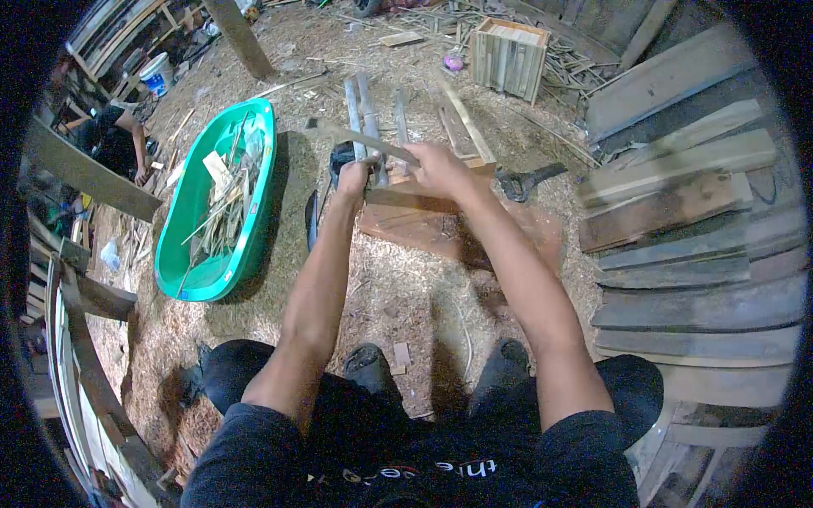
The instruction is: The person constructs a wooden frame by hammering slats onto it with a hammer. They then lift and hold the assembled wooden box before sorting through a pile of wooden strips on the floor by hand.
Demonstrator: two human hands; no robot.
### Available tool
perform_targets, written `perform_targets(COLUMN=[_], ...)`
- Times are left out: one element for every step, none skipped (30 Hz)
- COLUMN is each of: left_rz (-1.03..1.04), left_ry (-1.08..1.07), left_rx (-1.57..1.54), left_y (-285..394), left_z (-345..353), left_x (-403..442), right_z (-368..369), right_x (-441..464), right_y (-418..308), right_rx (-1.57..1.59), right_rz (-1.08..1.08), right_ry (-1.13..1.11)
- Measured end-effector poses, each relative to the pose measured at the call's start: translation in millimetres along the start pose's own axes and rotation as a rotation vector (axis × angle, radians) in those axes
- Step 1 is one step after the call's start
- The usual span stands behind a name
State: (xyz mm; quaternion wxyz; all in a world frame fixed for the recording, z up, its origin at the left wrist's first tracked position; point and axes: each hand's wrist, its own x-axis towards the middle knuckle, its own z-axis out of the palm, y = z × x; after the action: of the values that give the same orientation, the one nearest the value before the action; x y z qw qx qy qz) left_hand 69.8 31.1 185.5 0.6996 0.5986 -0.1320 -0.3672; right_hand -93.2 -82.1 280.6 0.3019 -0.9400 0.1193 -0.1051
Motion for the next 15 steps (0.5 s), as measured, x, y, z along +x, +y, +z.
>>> perform_targets(left_rz=[0.004, 0.008, 0.015, 0.026, 0.053, 0.079, 0.105, 0.098, 0.092, 0.086, 0.111, 0.136, 0.16, 0.17, 0.103], left_ry=[0.004, 0.008, 0.01, 0.033, 0.036, 0.04, 0.044, 0.012, -0.018, -0.049, -0.064, -0.08, -0.097, -0.142, -0.168], left_rx=[0.018, 0.038, 0.06, 0.096, 0.153, 0.209, 0.265, 0.208, 0.15, 0.093, 0.096, 0.101, 0.106, 0.185, 0.107], left_y=[2.6, 6.0, 8.7, 12.7, 11.9, 8.2, 4.6, 0.5, -3.6, -11.1, -17.5, -29.7, -31.8, -35.0, -32.8], left_z=[0.6, 0.1, -0.7, 0.1, -0.7, -2.7, -4.1, -5.6, -7.1, -9.9, -13.4, -20.5, -22.6, -25.3, -25.4], left_x=[-5.4, -10.5, -12.8, -17.6, -17.9, -14.1, -10.1, -6.5, -2.8, 4.9, 13.3, 27.3, 30.7, 33.2, 27.8], right_z=[10.0, 20.5, 27.2, 33.6, 38.5, 44.9, 51.0, 55.7, 57.4, 59.8, 61.3, 64.5, 69.6, 75.3, 77.9], right_x=[-2.5, -4.5, -6.5, -9.9, -11.9, -12.1, -11.9, -12.2, -14.6, -18.3, -20.7, -21.5, -22.0, -23.4, -26.0], right_y=[4.6, 8.8, 8.6, 9.1, 10.3, 14.8, 19.3, 24.5, 23.4, 21.0, 19.2, 21.0, 23.9, 26.7, 24.4], right_rx=[0.055, 0.113, 0.115, 0.115, 0.114, 0.094, 0.074, 0.054, 0.064, 0.073, 0.082, 0.05, 0.018, -0.012, -0.036], right_rz=[-0.021, -0.042, -0.078, -0.112, -0.147, -0.148, -0.149, -0.151, -0.154, -0.157, -0.158, -0.153, -0.148, -0.141, -0.151], right_ry=[0.059, 0.119, 0.191, 0.264, 0.337, 0.358, 0.378, 0.396, 0.394, 0.394, 0.395, 0.41, 0.424, 0.436, 0.457])
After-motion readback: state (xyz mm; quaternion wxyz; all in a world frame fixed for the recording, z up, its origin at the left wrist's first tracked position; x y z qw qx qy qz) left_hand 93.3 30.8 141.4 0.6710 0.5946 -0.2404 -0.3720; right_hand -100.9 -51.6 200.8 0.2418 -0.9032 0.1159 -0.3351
